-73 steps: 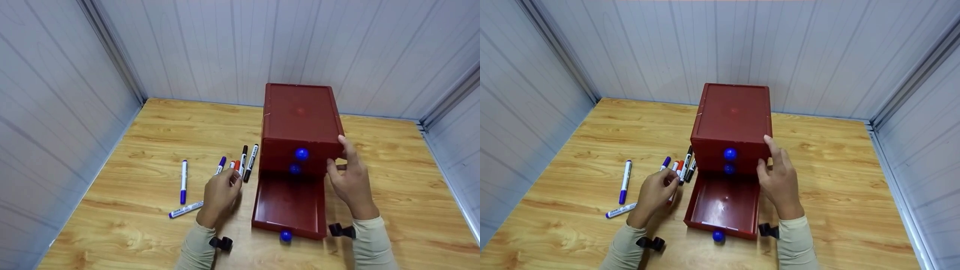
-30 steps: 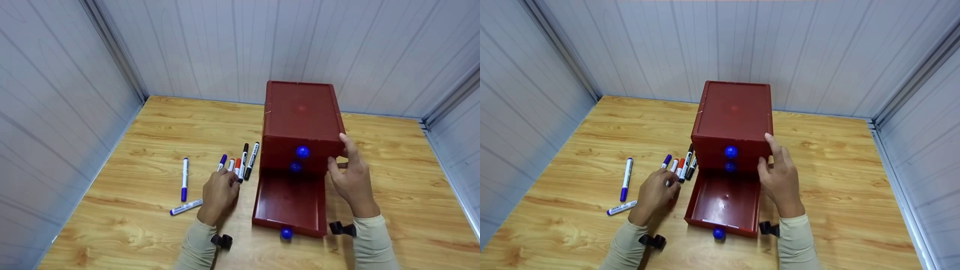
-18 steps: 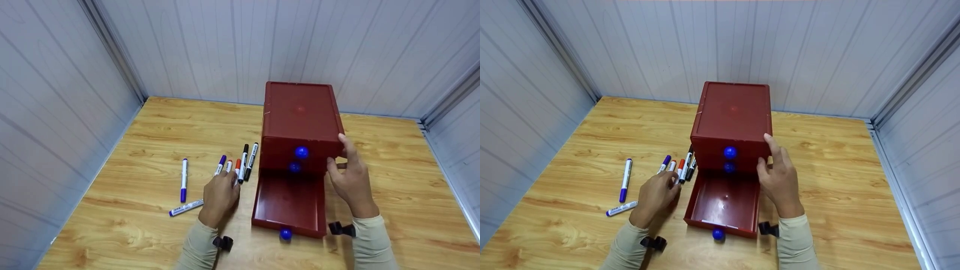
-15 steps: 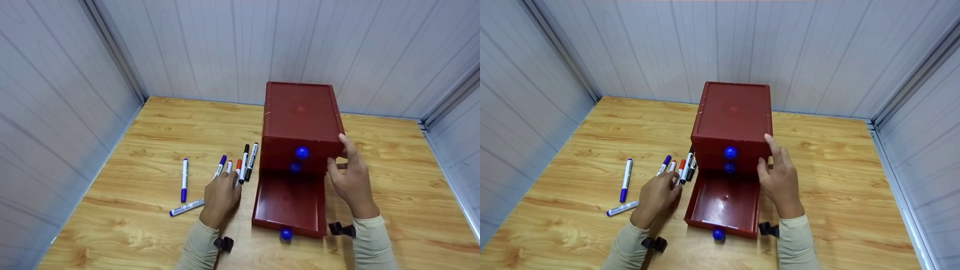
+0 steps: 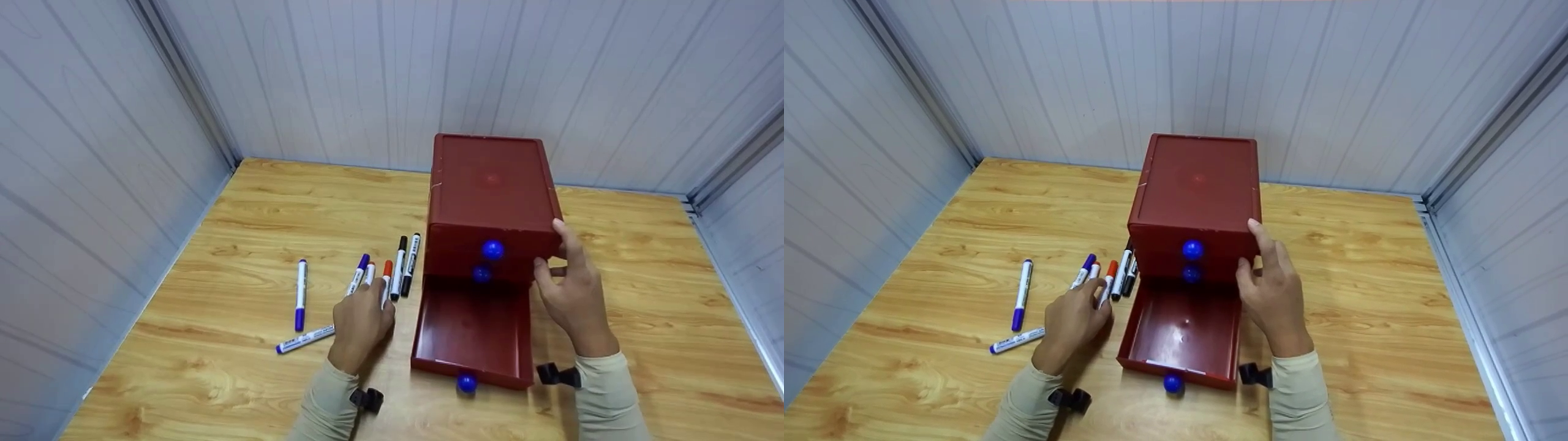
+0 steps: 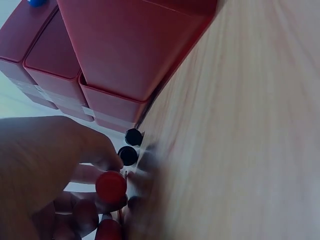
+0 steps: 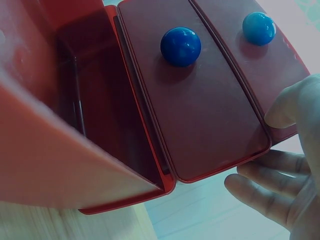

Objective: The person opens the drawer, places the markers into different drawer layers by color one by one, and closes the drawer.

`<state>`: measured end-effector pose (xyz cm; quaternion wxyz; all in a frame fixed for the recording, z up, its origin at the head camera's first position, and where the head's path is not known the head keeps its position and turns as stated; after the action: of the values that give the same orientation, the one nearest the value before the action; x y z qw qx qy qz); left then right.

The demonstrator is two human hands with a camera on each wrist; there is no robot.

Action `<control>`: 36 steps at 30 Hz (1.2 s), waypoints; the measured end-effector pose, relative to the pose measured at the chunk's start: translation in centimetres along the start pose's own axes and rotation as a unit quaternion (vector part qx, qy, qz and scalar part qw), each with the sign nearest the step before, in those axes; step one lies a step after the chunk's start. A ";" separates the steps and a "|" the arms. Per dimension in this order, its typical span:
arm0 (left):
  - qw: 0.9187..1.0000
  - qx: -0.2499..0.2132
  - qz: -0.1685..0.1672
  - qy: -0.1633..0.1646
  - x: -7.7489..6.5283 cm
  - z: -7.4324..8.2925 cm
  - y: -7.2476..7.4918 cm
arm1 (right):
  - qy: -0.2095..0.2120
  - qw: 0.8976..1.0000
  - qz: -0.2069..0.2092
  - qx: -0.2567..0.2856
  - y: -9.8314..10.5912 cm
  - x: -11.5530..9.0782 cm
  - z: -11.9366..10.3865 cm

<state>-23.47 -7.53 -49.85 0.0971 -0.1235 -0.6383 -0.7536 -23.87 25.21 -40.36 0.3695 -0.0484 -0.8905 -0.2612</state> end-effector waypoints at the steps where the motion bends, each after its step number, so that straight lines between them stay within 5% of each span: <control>1: 1.000 -0.001 -0.003 0.003 0.0 0.0 0.0 | 0.000 1.000 0.000 0.000 0.0 0.0 0.0; 13: 1.000 -0.015 0.012 -0.005 0.1 0.0 0.2 | 0.002 1.000 0.001 -0.003 0.0 0.0 0.1; 21: 0.995 -0.061 0.075 -0.010 0.1 0.0 0.9 | -0.001 1.000 0.001 0.005 -0.1 0.0 0.0; 36: 0.986 -0.096 0.133 -0.015 0.1 0.2 2.0 | 0.006 1.000 0.002 0.006 -0.1 0.0 -0.2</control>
<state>-22.99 -7.68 -47.89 0.1749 -0.2274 -0.5426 -0.7895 -23.79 25.08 -40.30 0.3754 -0.0469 -0.8898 -0.2553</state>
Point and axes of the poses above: each hand's wrist, its own x-axis towards the middle knuckle, its own y-axis out of the back of the hand, z = x × y, the point moved 7 cm from there along x, towards the middle knuckle, and after that the axes turned 10 degrees about x, right-handed, at the moved point
